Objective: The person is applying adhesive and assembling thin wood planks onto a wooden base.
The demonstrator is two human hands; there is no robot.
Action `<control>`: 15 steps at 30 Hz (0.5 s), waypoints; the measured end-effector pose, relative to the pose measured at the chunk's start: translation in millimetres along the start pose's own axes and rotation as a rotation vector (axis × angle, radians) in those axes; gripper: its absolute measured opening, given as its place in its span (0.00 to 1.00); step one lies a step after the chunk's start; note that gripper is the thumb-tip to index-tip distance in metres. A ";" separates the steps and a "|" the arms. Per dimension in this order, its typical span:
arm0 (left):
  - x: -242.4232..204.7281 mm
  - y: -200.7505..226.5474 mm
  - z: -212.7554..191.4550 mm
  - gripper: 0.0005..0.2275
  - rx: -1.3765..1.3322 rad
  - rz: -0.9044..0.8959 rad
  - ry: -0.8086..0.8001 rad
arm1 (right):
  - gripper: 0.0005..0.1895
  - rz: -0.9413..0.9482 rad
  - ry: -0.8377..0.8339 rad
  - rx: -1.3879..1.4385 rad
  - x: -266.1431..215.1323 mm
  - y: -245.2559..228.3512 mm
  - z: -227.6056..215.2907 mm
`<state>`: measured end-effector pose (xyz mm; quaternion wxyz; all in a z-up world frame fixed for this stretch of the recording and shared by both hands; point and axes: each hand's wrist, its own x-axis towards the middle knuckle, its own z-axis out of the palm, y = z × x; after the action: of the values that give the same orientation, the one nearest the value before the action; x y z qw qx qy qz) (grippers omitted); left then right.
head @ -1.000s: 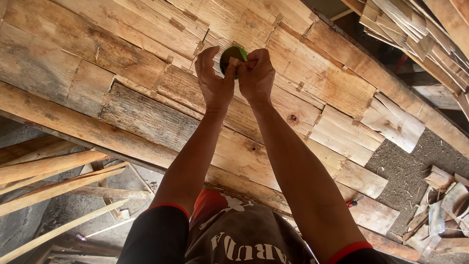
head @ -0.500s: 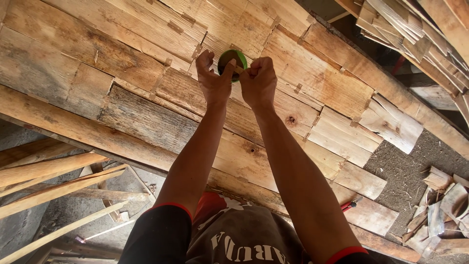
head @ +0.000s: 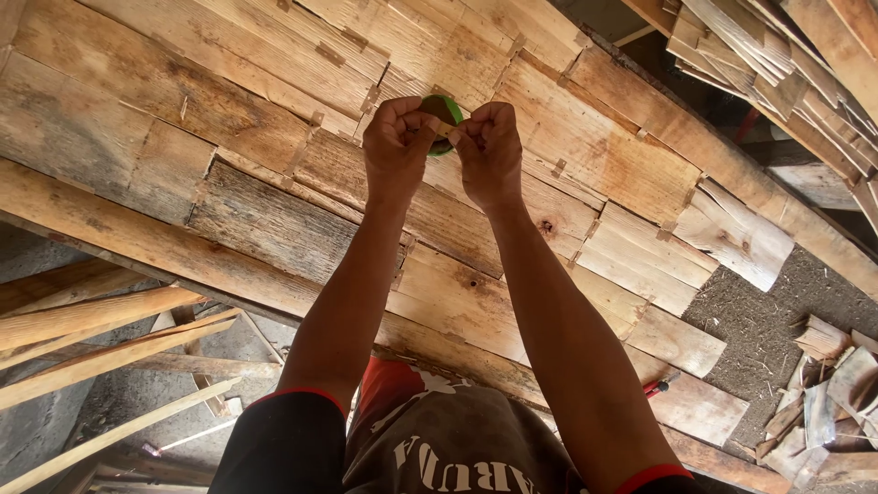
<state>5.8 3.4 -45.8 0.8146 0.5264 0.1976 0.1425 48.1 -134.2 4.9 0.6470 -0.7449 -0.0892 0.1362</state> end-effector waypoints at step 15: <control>-1.0 13.8 15.2 0.19 0.785 0.391 0.215 | 0.32 -0.264 0.011 -1.117 -25.1 -13.8 26.4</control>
<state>11.7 -3.7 -27.4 0.4859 0.8052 0.2169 0.2618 16.5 -115.1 17.4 0.1672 -0.9570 -0.2365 -0.0173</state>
